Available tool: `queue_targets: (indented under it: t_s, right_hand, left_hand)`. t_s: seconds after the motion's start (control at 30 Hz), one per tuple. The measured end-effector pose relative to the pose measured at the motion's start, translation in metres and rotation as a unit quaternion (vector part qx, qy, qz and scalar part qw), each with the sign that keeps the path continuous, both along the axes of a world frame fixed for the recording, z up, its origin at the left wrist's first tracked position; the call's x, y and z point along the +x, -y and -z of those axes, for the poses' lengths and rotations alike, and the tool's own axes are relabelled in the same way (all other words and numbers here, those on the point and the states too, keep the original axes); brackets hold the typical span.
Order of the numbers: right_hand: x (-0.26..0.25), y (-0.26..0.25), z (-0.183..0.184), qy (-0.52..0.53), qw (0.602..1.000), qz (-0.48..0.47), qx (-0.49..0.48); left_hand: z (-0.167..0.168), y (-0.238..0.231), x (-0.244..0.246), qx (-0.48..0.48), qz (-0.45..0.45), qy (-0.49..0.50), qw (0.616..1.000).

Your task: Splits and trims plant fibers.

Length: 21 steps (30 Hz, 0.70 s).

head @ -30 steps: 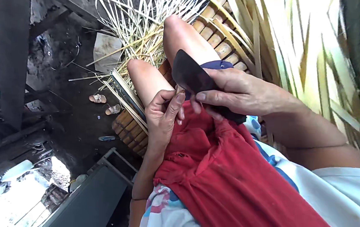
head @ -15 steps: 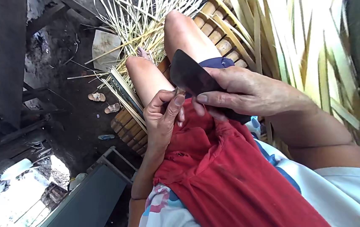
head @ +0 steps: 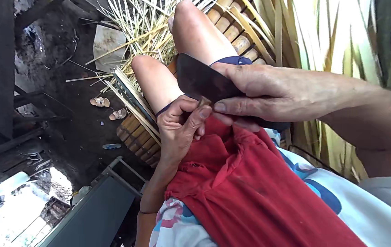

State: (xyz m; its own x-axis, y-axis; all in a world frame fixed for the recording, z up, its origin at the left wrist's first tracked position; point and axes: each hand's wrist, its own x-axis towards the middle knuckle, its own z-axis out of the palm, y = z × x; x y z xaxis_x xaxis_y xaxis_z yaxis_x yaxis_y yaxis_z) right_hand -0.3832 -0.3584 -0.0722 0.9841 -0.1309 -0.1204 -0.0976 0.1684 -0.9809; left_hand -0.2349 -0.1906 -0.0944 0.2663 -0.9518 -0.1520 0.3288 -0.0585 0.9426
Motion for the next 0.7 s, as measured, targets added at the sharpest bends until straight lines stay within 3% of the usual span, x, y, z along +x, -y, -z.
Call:
queue_targets:
  t_s: [0.1, 0.2, 0.27, 0.33, 0.5, 0.63, 0.7]
  right_hand:
    - [0.001, -0.01, 0.0, 0.004, 1.0, 0.008, -0.024]
    - [0.003, -0.026, -0.001, -0.022, 0.977, 0.051, -0.206]
    - [0.003, -0.024, -0.005, -0.044, 0.959, 0.044, -0.277]
    - [0.002, -0.012, -0.011, -0.044, 0.956, 0.033, -0.289]
    - [-0.008, 0.004, -0.018, 0.044, 0.944, 0.131, -0.3]
    - [-0.016, 0.012, -0.033, -0.015, 0.931, 0.124, -0.344]
    - [-0.019, 0.012, -0.04, -0.062, 0.934, 0.099, -0.338]
  left_hand:
    - [-0.003, 0.0, -0.003, 0.002, -0.028, 0.002, 1.0]
    - [0.001, 0.001, -0.004, -0.001, -0.044, 0.001, 0.999]
    - [0.002, 0.003, -0.003, -0.004, -0.047, 0.003, 0.999]
    - [-0.001, 0.006, 0.0, 0.003, -0.036, 0.009, 0.999]
    - [-0.002, 0.032, 0.019, -0.065, 0.069, 0.004, 0.995]
    - [-0.013, 0.06, 0.008, -0.027, 0.003, 0.136, 0.99]
    - [0.002, 0.066, 0.003, -0.041, -0.026, 0.19, 0.981]
